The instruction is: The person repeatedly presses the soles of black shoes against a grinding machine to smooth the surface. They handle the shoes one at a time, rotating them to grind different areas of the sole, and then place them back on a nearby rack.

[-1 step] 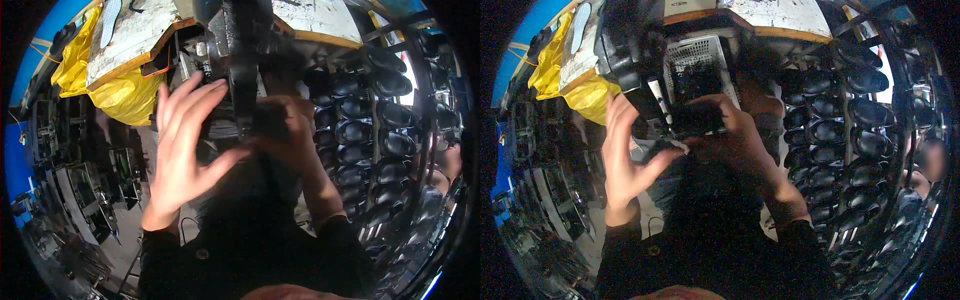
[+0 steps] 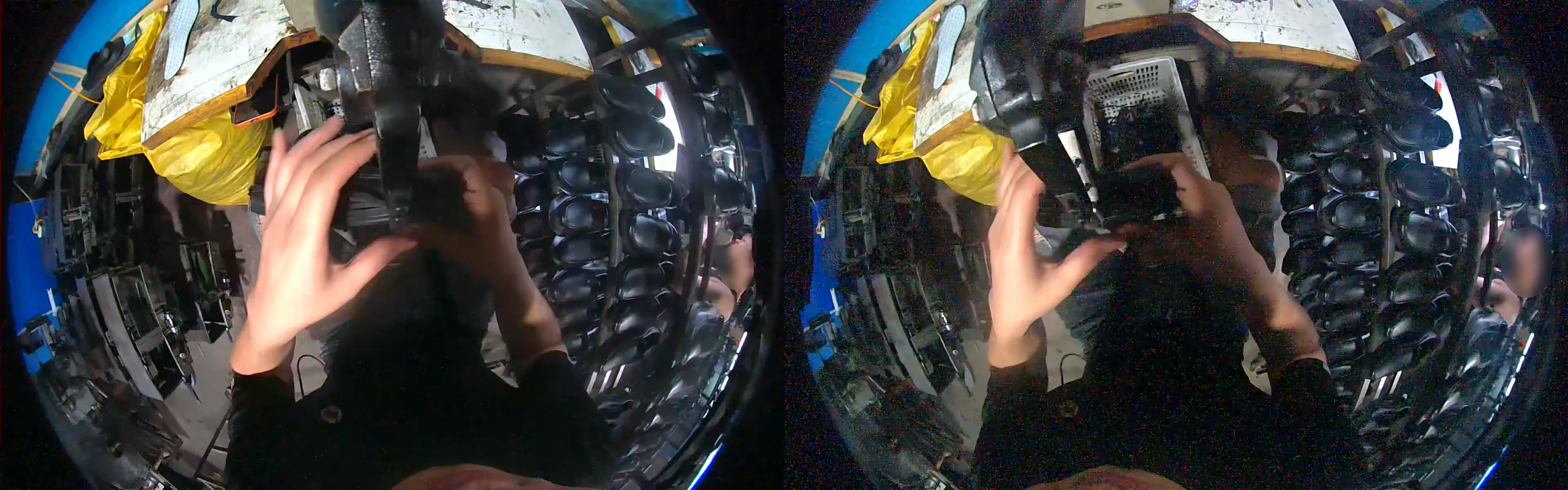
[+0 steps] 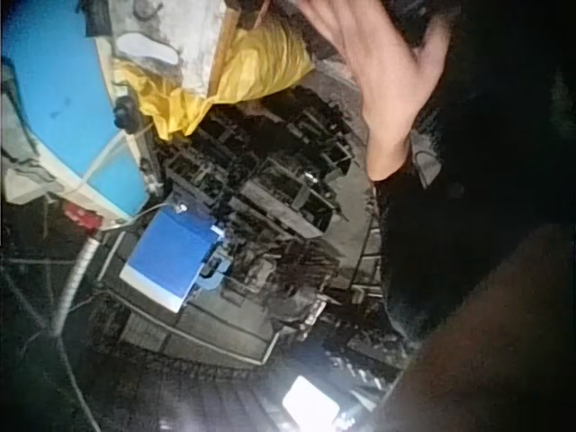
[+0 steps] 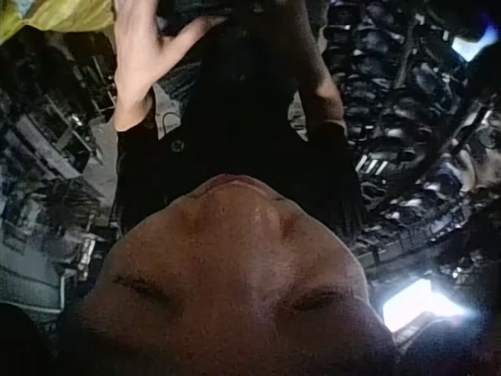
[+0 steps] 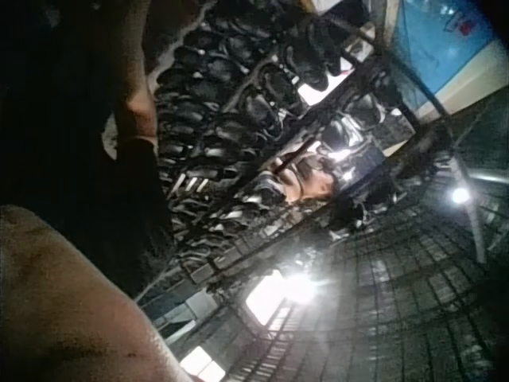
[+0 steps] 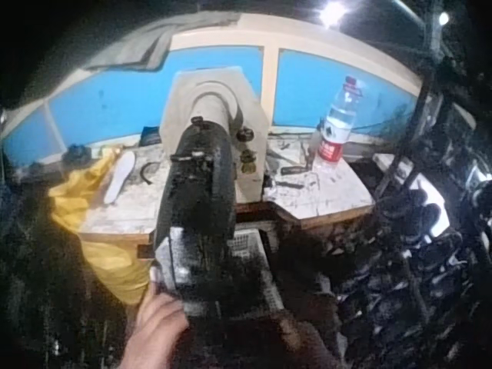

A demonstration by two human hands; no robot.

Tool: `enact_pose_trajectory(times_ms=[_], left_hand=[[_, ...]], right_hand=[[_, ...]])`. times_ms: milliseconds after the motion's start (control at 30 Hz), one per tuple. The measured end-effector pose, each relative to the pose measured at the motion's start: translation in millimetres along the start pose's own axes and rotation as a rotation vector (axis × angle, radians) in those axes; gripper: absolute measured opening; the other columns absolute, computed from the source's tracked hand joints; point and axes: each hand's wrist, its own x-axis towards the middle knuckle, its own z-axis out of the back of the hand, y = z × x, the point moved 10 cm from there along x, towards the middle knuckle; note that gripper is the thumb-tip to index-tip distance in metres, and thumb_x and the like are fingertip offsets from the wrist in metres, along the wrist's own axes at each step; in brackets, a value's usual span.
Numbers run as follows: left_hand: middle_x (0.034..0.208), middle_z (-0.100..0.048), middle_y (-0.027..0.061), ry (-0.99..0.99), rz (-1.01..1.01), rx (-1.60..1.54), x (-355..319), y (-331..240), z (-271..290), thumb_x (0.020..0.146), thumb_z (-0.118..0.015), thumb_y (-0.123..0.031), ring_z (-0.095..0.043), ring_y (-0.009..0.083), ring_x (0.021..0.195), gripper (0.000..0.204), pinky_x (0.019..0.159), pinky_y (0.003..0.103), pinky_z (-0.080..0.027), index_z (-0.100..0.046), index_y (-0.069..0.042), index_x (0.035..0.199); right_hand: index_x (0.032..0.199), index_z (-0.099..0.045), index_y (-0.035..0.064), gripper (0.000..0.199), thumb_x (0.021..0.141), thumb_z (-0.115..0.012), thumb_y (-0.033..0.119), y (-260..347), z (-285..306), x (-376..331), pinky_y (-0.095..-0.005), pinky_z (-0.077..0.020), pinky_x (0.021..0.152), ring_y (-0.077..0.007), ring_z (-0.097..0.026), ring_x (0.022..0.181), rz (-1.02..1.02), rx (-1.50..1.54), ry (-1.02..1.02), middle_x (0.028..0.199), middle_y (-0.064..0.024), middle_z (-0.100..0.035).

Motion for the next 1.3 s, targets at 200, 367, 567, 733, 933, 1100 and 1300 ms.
enact_pose_trajectory(times_ms=[200, 367, 567, 733, 933, 1100, 1300], left_hand=[[0.111, -0.065, 0.0151, 0.116, 0.088, -0.153, 4.2, 18.2, -22.4, 0.065, -0.085, -0.016, -0.060, 0.0361, 0.109, 0.053, 0.107, 0.050, -0.037, -0.062, -0.004, 0.111], [0.104, -0.068, 0.0112, 0.061, 0.248, -0.461, -4.3, 37.1, -32.3, 0.064, -0.086, -0.008, -0.065, 0.0271, 0.101, 0.050, 0.096, 0.038, -0.046, -0.064, -0.003, 0.109], [0.109, -0.068, 0.0068, 0.027, 0.371, -0.683, -19.4, 54.0, -44.3, 0.069, -0.084, 0.000, -0.063, 0.0171, 0.104, 0.047, 0.094, 0.032, -0.047, -0.064, -0.002, 0.111], [0.117, -0.065, 0.0103, 0.036, 0.364, -1.007, -23.0, 57.9, -62.6, 0.070, -0.081, 0.006, -0.061, 0.0171, 0.109, 0.052, 0.097, 0.033, -0.047, -0.058, -0.001, 0.117], [0.123, -0.062, 0.0148, -0.062, 0.308, -1.271, -29.9, 60.2, -77.2, 0.070, -0.081, 0.005, -0.057, 0.0258, 0.121, 0.059, 0.103, 0.040, -0.045, -0.054, -0.001, 0.122], [0.122, -0.061, 0.0176, -0.139, 0.219, -1.365, -28.4, 61.7, -86.3, 0.070, -0.082, -0.002, -0.053, 0.0350, 0.126, 0.061, 0.107, 0.047, -0.040, -0.052, -0.001, 0.123], [0.123, -0.060, 0.0192, -0.139, 0.192, -1.421, -30.0, 62.2, -93.8, 0.073, -0.080, -0.002, -0.050, 0.0404, 0.129, 0.059, 0.109, 0.053, -0.038, -0.051, -0.003, 0.124]], right_hand=[[0.121, -0.055, 0.0030, 0.055, 0.073, -0.081, 0.013, 14.0, 0.9, 3.4, -0.0365, -0.0535, 0.084, -0.0279, -0.068, 0.103, 0.116, -0.041, 0.020, 0.109, -0.0158, -0.067], [0.120, -0.057, 0.0013, 0.059, 0.069, -0.085, 0.012, 27.9, 4.6, 3.3, -0.0354, -0.0533, 0.085, -0.0283, -0.067, 0.102, 0.195, -0.218, 0.034, 0.113, -0.0145, -0.067], [0.123, -0.055, 0.0019, 0.068, 0.066, -0.088, 0.018, 33.5, 11.0, 1.3, -0.0386, -0.0518, 0.088, -0.0311, -0.064, 0.107, 0.403, -0.250, -0.029, 0.118, -0.0139, -0.065], [0.141, -0.041, 0.0059, 0.098, 0.059, -0.092, 0.023, -65.4, 12.5, -11.6, -0.0438, -0.0419, 0.105, -0.0339, -0.046, 0.130, 0.214, -0.022, -0.069, 0.142, -0.0179, -0.044], [0.153, -0.021, 0.0067, 0.118, 0.061, -0.093, 0.022, -192.4, -35.8, -28.4, -0.0439, -0.0286, 0.116, -0.0307, -0.033, 0.141, -0.027, 0.453, 0.033, 0.153, -0.0150, -0.031], [0.154, -0.021, 0.0076, 0.117, 0.062, -0.091, 0.023, -192.6, -29.7, -26.2, -0.0439, -0.0247, 0.118, -0.0299, -0.030, 0.144, -0.046, 0.698, 0.055, 0.158, -0.0136, -0.027], [0.152, -0.030, 0.0064, 0.114, 0.058, -0.091, 0.027, -183.0, 41.3, -33.0, -0.0413, -0.0249, 0.119, -0.0281, -0.029, 0.145, -0.077, 0.392, 0.005, 0.157, -0.0120, -0.031]])
